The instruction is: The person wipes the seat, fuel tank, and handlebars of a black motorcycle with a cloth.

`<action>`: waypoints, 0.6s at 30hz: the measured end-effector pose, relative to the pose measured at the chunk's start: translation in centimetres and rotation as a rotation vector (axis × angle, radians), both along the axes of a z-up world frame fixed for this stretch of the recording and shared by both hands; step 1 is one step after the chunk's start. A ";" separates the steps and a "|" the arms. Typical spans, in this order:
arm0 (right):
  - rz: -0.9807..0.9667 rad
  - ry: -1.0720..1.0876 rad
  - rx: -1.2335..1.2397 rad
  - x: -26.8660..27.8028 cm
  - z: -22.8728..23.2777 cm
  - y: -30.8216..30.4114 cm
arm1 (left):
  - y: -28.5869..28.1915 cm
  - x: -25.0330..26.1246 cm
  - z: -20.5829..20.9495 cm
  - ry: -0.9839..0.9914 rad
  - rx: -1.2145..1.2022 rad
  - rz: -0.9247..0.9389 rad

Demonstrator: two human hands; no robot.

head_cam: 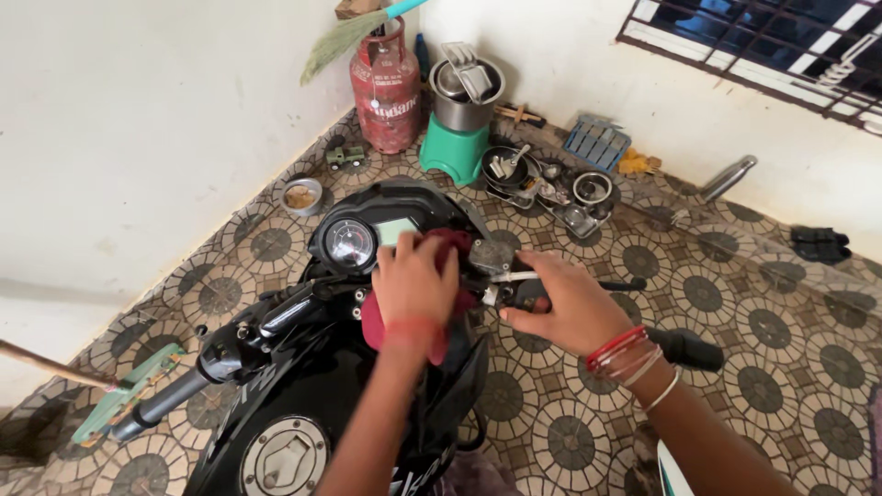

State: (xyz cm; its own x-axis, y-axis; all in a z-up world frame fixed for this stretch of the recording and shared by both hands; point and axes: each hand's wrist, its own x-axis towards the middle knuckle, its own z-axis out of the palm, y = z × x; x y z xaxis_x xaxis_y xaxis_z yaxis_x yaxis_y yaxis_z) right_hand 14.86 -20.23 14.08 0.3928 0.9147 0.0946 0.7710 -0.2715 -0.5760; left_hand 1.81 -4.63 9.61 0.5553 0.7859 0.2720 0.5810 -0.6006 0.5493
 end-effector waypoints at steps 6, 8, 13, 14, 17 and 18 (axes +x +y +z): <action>-0.046 -0.058 -0.059 -0.2 -0.3 0.0 | -6.5 -2.7 -1.9 -0.281 0.261 0.082; -0.064 -0.100 -0.054 -0.3 -0.2 0.0 | -5.6 -2.3 -1.6 -0.269 0.260 0.081; -0.034 -0.133 -0.036 -0.3 -0.4 0.0 | -1.3 0.7 0.3 -0.030 0.158 0.105; -0.021 -0.167 -0.012 -0.3 -0.5 -0.1 | -0.5 1.3 0.6 0.023 0.090 0.105; -0.062 -0.121 -0.070 -0.2 -0.6 -0.4 | -1.0 1.0 0.1 0.021 0.086 0.100; -0.061 -0.117 -0.070 -0.3 -0.7 -0.4 | -1.3 0.8 0.0 -0.040 0.164 0.093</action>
State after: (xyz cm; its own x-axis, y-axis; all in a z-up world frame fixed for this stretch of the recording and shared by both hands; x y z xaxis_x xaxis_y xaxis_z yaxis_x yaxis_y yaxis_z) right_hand 14.60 -20.66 13.41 0.4380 0.8954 0.0797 0.8127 -0.3566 -0.4609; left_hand 2.64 -5.96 9.64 0.4684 0.7770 0.4207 0.6180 -0.6284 0.4725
